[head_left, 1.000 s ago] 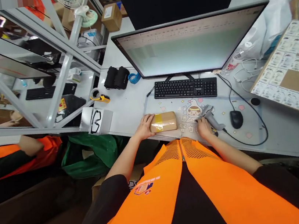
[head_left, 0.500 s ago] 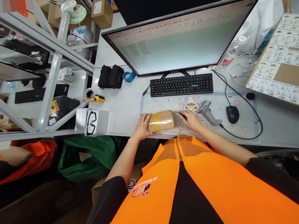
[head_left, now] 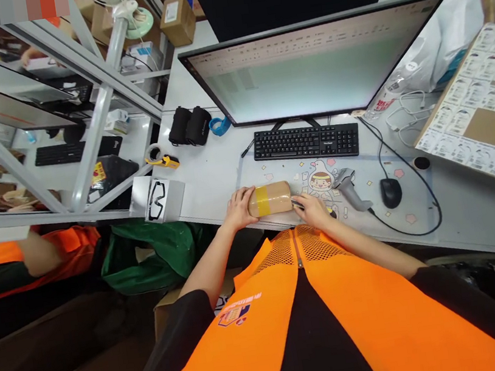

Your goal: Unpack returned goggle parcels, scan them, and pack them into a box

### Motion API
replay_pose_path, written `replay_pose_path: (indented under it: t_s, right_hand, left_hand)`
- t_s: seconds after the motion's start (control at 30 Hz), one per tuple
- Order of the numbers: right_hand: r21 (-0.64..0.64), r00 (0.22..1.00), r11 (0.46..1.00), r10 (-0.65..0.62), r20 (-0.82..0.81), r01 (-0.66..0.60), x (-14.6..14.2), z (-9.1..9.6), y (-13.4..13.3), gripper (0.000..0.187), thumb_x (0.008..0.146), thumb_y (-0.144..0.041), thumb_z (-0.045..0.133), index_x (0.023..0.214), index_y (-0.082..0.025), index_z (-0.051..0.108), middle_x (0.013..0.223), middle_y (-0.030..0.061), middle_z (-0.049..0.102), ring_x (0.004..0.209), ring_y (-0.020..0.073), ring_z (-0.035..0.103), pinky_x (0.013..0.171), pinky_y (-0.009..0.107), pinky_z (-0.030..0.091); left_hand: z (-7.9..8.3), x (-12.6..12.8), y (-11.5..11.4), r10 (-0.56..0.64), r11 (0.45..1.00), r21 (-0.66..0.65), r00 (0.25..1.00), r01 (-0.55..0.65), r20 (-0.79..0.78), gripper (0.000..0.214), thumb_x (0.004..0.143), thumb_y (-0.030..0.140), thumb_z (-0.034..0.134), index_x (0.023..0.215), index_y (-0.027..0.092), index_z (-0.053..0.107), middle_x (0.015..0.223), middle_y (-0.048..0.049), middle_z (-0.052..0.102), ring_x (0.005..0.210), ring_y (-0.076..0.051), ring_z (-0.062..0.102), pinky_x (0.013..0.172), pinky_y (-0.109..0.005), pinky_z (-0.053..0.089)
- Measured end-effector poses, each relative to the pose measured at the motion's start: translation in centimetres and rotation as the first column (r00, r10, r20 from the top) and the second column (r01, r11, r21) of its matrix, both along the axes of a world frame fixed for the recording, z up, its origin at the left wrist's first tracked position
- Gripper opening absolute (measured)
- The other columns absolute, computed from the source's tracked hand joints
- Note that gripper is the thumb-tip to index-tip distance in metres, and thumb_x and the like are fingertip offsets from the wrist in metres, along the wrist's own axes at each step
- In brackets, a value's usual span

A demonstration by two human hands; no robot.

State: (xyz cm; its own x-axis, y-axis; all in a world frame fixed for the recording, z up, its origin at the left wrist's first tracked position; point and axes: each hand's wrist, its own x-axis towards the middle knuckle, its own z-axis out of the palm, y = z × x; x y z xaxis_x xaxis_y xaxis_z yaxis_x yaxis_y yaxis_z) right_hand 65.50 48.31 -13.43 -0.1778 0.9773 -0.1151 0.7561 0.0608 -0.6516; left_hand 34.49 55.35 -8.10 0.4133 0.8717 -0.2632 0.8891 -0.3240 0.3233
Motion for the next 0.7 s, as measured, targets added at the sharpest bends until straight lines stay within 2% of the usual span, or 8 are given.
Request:
replay_pose_path:
  t_s: [0.17, 0.27, 0.37, 0.43, 0.47, 0.57, 0.63, 0.7]
  right_hand:
    - [-0.007, 0.992, 0.999, -0.040, -0.119, 0.039, 0.1, -0.9, -1.8, 0.039, 0.101, -0.029, 0.062, 0.137, -0.023, 0.074, 0.118, 0.0099, 0.075, 0.102, 0.0241, 0.072, 0.091, 0.034, 0.057]
    - [-0.002, 0.975, 0.985, -0.172, -0.140, 0.174, 1.9, -1.4, -1.1, 0.040, 0.098, -0.031, 0.063, 0.134, -0.021, 0.076, 0.119, 0.0114, 0.077, 0.104, 0.0269, 0.073, 0.095, 0.039, 0.059]
    - [0.012, 0.955, 0.967, -0.248, -0.163, 0.253, 4.1, -1.8, -0.2, 0.039, 0.095, -0.032, 0.066, 0.129, -0.018, 0.079, 0.123, 0.0139, 0.078, 0.113, 0.0298, 0.073, 0.104, 0.044, 0.058]
    - [0.004, 0.948, 0.964, -0.260, -0.186, 0.265, 5.3, -2.2, 0.0, 0.039, 0.093, -0.032, 0.067, 0.127, -0.017, 0.079, 0.126, 0.0146, 0.078, 0.117, 0.0300, 0.073, 0.108, 0.045, 0.056]
    - [-0.004, 0.945, 0.964, -0.263, -0.194, 0.267, 5.6, -2.4, 0.1, 0.039, 0.093, -0.032, 0.068, 0.126, -0.017, 0.080, 0.127, 0.0148, 0.079, 0.118, 0.0300, 0.074, 0.109, 0.044, 0.056]
    - [-0.039, 0.944, 0.965, -0.263, -0.202, 0.260, 5.8, -2.7, 0.0, 0.039, 0.091, -0.030, 0.070, 0.125, -0.016, 0.080, 0.126, 0.0148, 0.079, 0.118, 0.0297, 0.075, 0.109, 0.043, 0.057]
    - [-0.062, 0.948, 0.969, -0.248, -0.200, 0.240, 5.3, -2.7, 0.0, 0.038, 0.091, -0.030, 0.071, 0.125, -0.016, 0.081, 0.124, 0.0138, 0.080, 0.115, 0.0293, 0.076, 0.107, 0.042, 0.058]
    - [-0.068, 0.951, 0.972, -0.233, -0.203, 0.223, 4.9, -2.7, 0.0, 0.038, 0.091, -0.030, 0.072, 0.125, -0.017, 0.081, 0.123, 0.0134, 0.081, 0.116, 0.0293, 0.076, 0.107, 0.041, 0.058]
  left_hand:
    - [0.7, 2.2, -1.4, 0.066, 0.997, 0.041, 0.995, -0.063, -0.069, 0.116, 0.066, 0.035, 0.095, 0.167, 0.026, 0.038, 0.161, -0.0170, 0.047, 0.148, -0.044, 0.043, 0.121, -0.057, 0.041]
    - [1.4, 4.1, -4.5, 0.333, 0.943, 0.072, 0.928, -0.325, -0.165, 0.116, 0.076, 0.058, 0.087, 0.168, 0.012, 0.033, 0.158, -0.0270, 0.050, 0.141, -0.048, 0.052, 0.116, -0.058, 0.045]
    - [3.0, 4.7, -7.3, 0.412, 0.860, -0.213, 0.877, -0.464, -0.247, 0.090, 0.094, 0.078, 0.058, 0.155, 0.011, 0.053, 0.135, -0.0256, 0.070, 0.122, -0.047, 0.068, 0.100, -0.053, 0.055]
    - [4.2, 4.4, -7.7, 0.260, 0.867, -0.375, 0.940, -0.328, -0.221, 0.071, 0.099, 0.075, 0.051, 0.143, 0.021, 0.066, 0.122, -0.0181, 0.077, 0.115, -0.043, 0.073, 0.096, -0.050, 0.057]
    - [4.6, 4.2, -7.3, 0.166, 0.908, -0.353, 0.968, -0.225, -0.190, 0.065, 0.098, 0.070, 0.058, 0.144, 0.024, 0.067, 0.126, -0.0161, 0.077, 0.121, -0.042, 0.071, 0.101, -0.050, 0.055]
    - [4.6, 4.3, -4.1, -0.137, 0.989, -0.081, 0.976, 0.124, -0.170, 0.098, 0.080, 0.045, 0.088, 0.166, 0.031, 0.044, 0.165, -0.0140, 0.052, 0.157, -0.044, 0.041, 0.129, -0.058, 0.029]
    - [3.7, 4.7, -1.4, -0.342, 0.939, -0.042, 0.920, 0.341, -0.193, 0.123, 0.067, 0.033, 0.095, 0.173, 0.032, 0.032, 0.178, -0.0125, 0.033, 0.166, -0.046, 0.017, 0.134, -0.064, 0.006]
    - [2.5, 5.1, 0.7, -0.486, 0.874, -0.091, 0.850, 0.478, -0.202, 0.128, 0.062, 0.032, 0.097, 0.173, 0.032, 0.032, 0.177, -0.0142, 0.033, 0.167, -0.047, 0.014, 0.132, -0.068, -0.002]
